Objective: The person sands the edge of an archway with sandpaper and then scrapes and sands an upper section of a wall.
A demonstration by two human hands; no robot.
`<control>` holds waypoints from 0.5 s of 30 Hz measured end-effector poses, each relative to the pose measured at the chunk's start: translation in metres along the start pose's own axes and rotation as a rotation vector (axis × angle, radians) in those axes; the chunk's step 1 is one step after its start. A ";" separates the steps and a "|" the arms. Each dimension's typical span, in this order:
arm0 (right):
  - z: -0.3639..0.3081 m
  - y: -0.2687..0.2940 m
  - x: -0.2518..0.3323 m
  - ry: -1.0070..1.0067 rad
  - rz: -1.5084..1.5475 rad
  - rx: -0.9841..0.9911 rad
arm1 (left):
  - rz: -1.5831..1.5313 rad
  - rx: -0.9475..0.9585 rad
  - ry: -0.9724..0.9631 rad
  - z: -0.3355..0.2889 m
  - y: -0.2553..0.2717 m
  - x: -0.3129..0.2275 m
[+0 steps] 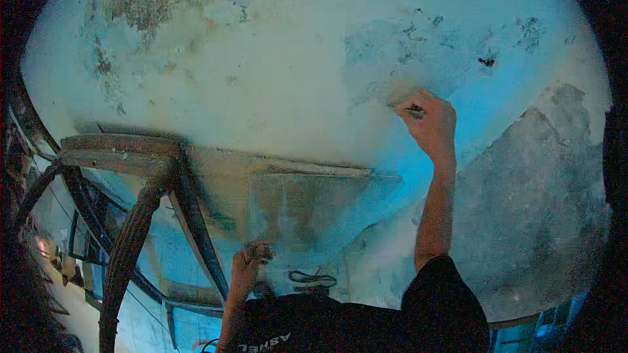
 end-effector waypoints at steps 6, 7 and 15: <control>-0.002 0.065 0.014 -0.111 0.172 -0.172 | 0.005 -0.017 0.014 0.000 0.009 0.007; -0.001 0.043 0.006 -0.068 0.165 -0.118 | -0.038 -0.021 0.037 0.002 0.008 0.008; 0.003 0.029 0.008 -0.121 0.154 -0.047 | 0.055 0.006 -0.078 -0.002 0.010 -0.005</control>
Point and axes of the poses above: each hand's wrist, its own z-axis towards the middle knuckle, its own y-axis out of the back of the hand, x = y × z, the point moved 5 cm from there along z, towards the middle knuckle, and after that the axes turned 9 degrees about y, right-handed, at the moved point
